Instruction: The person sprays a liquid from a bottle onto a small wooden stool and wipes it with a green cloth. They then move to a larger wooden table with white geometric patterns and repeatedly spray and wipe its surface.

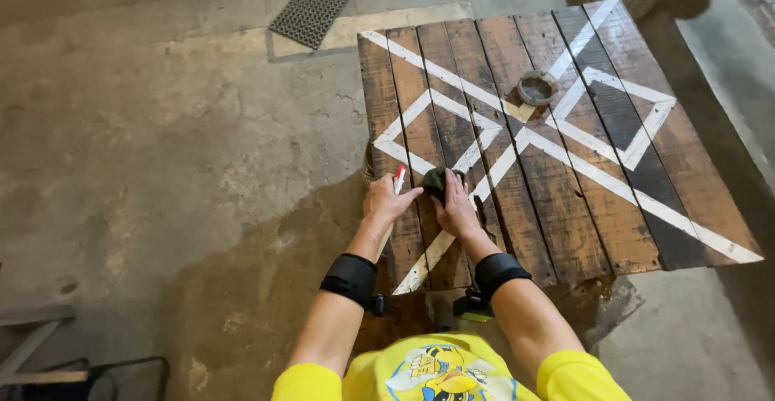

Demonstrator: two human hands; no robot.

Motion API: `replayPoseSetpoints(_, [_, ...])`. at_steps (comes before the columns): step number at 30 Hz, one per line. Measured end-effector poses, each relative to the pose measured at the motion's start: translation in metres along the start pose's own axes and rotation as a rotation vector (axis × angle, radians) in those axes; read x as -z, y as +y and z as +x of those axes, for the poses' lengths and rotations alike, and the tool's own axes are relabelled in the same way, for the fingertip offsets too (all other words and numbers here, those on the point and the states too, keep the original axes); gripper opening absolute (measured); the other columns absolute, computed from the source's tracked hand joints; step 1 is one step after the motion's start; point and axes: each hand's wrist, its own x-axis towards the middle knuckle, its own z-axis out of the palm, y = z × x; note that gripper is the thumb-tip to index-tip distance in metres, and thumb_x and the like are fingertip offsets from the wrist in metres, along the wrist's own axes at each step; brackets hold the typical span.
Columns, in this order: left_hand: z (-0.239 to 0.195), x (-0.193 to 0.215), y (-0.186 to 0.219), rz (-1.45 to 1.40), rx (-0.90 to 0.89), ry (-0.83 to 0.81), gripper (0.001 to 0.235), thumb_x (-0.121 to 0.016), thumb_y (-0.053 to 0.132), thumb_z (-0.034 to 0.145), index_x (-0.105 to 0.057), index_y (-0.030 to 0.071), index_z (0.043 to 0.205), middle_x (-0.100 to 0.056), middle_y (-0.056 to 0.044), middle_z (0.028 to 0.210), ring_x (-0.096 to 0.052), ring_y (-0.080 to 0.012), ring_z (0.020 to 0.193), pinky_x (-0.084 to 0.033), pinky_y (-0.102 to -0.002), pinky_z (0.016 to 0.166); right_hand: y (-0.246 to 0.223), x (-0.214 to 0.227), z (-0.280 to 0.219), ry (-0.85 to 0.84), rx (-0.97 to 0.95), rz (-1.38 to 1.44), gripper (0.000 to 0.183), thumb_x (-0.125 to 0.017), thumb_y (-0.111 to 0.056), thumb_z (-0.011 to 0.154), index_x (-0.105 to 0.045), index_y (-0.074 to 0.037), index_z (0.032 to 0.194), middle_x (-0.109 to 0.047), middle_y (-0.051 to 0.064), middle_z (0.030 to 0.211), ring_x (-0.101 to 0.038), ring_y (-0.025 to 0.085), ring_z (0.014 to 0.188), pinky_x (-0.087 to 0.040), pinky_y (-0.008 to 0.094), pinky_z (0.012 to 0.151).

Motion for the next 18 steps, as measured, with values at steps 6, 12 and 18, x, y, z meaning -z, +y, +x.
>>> replayPoseSetpoints(6, [0.009, -0.002, -0.005, 0.043, 0.006, 0.019, 0.065, -0.082, 0.068, 0.068, -0.071, 0.007, 0.089, -0.074, -0.017, 0.089, -0.071, -0.0368, 0.086, -0.056, -0.048, 0.073, 0.0, 0.003, 0.001, -0.041, -0.035, 0.016, 0.08, -0.064, -0.026, 0.096, -0.023, 0.001, 0.158, -0.039, 0.028, 0.157, -0.034, 0.05, 0.146, -0.027, 0.055, 0.121])
replayPoseSetpoints(12, [0.018, 0.002, -0.003, 0.096, 0.087, -0.075, 0.064, -0.077, 0.07, 0.075, -0.071, 0.008, 0.086, -0.074, -0.015, 0.087, -0.071, -0.0341, 0.083, -0.055, -0.048, 0.072, 0.002, 0.009, 0.004, -0.097, -0.08, 0.012, 0.077, -0.063, -0.024, 0.096, -0.024, 0.001, 0.158, -0.041, 0.028, 0.156, -0.033, 0.048, 0.147, -0.028, 0.051, 0.121])
replayPoseSetpoints(18, [0.028, 0.007, 0.003, 0.083, 0.038, -0.145, 0.069, -0.083, 0.069, 0.065, -0.067, 0.006, 0.087, -0.072, -0.014, 0.083, -0.071, -0.0321, 0.079, -0.056, -0.047, 0.069, -0.004, 0.019, 0.008, -0.135, -0.079, 0.006, 0.075, -0.062, -0.022, 0.095, -0.027, 0.001, 0.157, -0.043, 0.028, 0.154, -0.035, 0.047, 0.146, -0.03, 0.049, 0.12])
